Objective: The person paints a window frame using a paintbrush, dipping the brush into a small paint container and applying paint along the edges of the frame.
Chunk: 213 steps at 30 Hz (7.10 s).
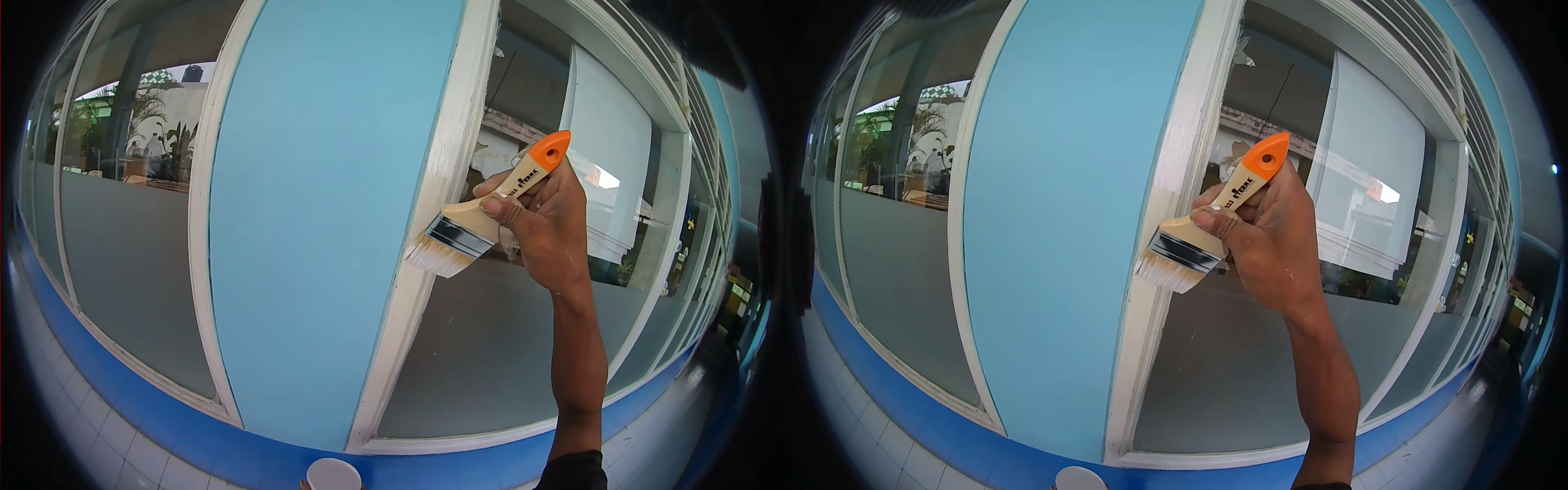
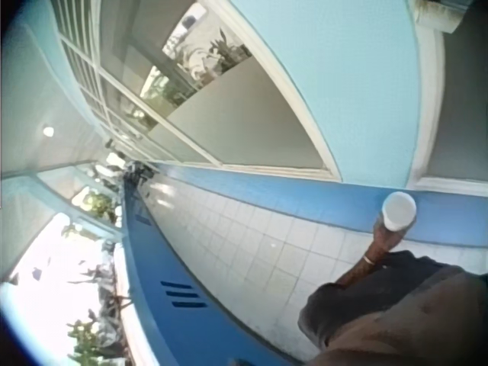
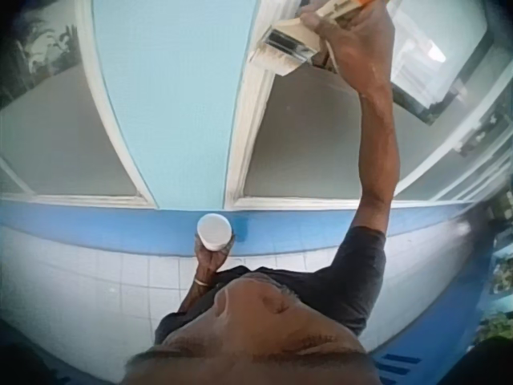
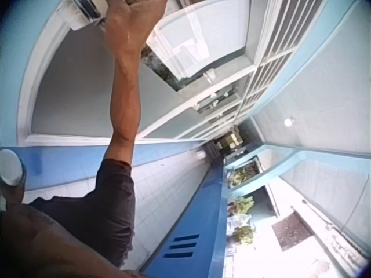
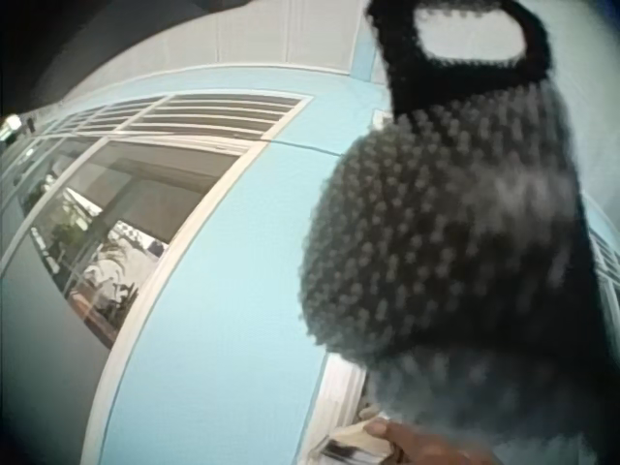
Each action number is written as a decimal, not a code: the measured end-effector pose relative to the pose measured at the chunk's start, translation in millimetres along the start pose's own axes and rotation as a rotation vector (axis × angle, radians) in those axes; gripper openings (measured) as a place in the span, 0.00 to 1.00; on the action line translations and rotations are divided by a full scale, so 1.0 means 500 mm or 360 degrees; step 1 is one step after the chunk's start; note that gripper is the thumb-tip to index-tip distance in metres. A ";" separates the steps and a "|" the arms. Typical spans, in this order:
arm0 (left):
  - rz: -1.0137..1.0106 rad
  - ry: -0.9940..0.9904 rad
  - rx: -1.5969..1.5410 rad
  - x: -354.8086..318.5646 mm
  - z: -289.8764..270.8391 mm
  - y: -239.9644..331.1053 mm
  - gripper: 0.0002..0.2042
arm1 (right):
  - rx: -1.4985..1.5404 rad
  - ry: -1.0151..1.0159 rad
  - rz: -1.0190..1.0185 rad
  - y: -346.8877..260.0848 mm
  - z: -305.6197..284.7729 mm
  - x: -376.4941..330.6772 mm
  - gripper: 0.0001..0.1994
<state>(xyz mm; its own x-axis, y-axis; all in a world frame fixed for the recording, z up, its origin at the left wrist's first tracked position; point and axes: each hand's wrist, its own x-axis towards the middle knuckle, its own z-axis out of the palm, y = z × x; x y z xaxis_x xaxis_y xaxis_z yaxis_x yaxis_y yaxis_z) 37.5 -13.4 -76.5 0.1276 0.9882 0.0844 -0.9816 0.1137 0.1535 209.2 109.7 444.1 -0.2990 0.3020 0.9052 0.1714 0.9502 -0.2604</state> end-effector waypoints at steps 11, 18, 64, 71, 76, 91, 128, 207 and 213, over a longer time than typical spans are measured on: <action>0.0016 0.0082 -0.0028 0.004 -0.026 0.013 0.42 | -0.0379 0.0184 -0.0230 -0.047 0.010 0.045 0.20; -0.0042 0.0085 -0.0083 0.001 -0.018 0.029 0.40 | -0.0498 0.0410 -0.0515 -0.058 -0.005 0.087 0.21; -0.0226 -0.0005 -0.0010 -0.009 -0.008 0.059 0.41 | -0.0371 0.0134 0.0417 -0.003 0.039 -0.042 0.19; -0.0197 -0.0078 0.0065 -0.008 -0.010 0.062 0.40 | -0.0406 0.0133 0.0385 -0.012 0.039 -0.023 0.19; -0.0141 -0.0102 0.0106 0.000 -0.022 0.054 0.40 | -0.0377 0.0160 0.0293 -0.020 0.037 -0.008 0.19; -0.0159 -0.0095 0.0064 0.008 -0.029 0.065 0.40 | -0.0625 0.0290 -0.0015 -0.048 0.038 0.040 0.17; -0.0117 0.0038 0.0650 -0.033 0.006 0.114 0.39 | -0.1242 0.0538 -0.1061 0.042 0.103 -0.191 0.17; -0.0328 0.0048 -0.0151 -0.068 -0.015 0.158 0.37 | -0.1466 0.0130 -0.0828 0.114 0.166 -0.386 0.15; -0.0336 0.0073 -0.0097 -0.072 -0.014 0.161 0.36 | -0.1505 0.0074 -0.0780 0.113 0.172 -0.405 0.15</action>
<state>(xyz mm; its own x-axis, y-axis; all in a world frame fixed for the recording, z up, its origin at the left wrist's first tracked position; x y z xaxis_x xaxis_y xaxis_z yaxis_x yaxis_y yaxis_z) -47.1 -39.1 -74.1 0.3259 0.9453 0.0119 -0.9408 0.3230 0.1030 198.7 108.8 216.9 -0.5001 -0.1192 0.8577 0.7075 0.5150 0.4840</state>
